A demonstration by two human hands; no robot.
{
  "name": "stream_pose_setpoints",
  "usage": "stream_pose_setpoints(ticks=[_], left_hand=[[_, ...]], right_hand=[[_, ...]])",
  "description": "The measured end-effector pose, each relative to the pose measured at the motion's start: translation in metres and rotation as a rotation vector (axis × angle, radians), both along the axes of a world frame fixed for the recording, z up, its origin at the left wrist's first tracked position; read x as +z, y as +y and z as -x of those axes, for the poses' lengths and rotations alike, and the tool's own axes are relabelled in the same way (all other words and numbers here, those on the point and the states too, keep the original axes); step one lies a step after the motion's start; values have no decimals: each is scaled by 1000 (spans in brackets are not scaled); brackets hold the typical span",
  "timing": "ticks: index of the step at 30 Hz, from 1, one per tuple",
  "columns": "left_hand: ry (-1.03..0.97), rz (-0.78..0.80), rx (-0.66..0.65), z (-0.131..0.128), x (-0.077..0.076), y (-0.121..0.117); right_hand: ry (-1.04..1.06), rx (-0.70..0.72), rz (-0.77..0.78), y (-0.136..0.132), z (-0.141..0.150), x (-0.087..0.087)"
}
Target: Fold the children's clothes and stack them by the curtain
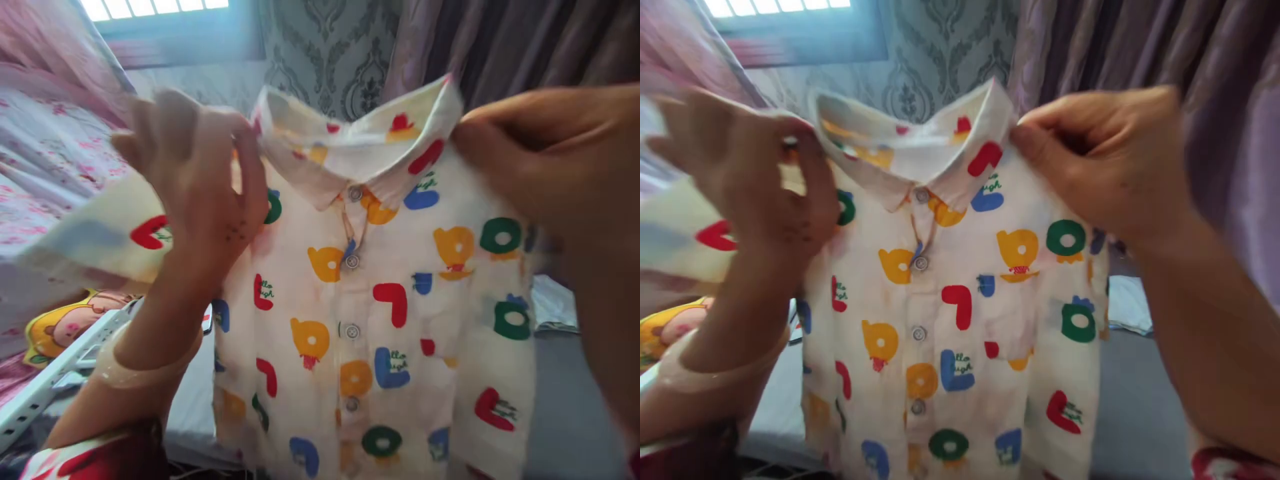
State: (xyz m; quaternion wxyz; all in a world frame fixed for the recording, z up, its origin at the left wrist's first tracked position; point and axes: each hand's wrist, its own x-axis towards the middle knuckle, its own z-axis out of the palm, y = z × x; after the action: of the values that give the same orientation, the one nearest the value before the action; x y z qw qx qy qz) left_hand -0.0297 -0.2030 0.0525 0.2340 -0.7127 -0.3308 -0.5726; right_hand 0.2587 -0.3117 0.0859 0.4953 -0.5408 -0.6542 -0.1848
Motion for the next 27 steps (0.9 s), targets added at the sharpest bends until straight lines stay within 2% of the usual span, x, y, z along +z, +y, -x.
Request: stream_pose_setpoints(ticks=[1,2,4,8,11,14,16,18,27], left_hand=[[83,-31,112,-9,-6,5],[130,2,123,-17,-14,13],[173,104,101,-33,-41,36],[351,346,146,-61,-123,90],[513,538,201,-80,-185,116],[613,681,190,-92,-227,130],[636,737,165,-96,-242,137],[647,760,148,-98,-250,145],[681,717,159,-108,-263,188]], right_hand=[[-35,20,16,10,-4,-6],[-52,55,58,22,-9,-14],[-67,110,181,48,-23,-39],[-197,-41,433,100,-48,-117],[-376,-221,571,127,-53,-180],[-477,-301,716,142,-54,-227],[-519,-318,771,149,-56,-247],[-548,-319,774,156,-60,-259],[-625,-309,739,200,-83,-285]])
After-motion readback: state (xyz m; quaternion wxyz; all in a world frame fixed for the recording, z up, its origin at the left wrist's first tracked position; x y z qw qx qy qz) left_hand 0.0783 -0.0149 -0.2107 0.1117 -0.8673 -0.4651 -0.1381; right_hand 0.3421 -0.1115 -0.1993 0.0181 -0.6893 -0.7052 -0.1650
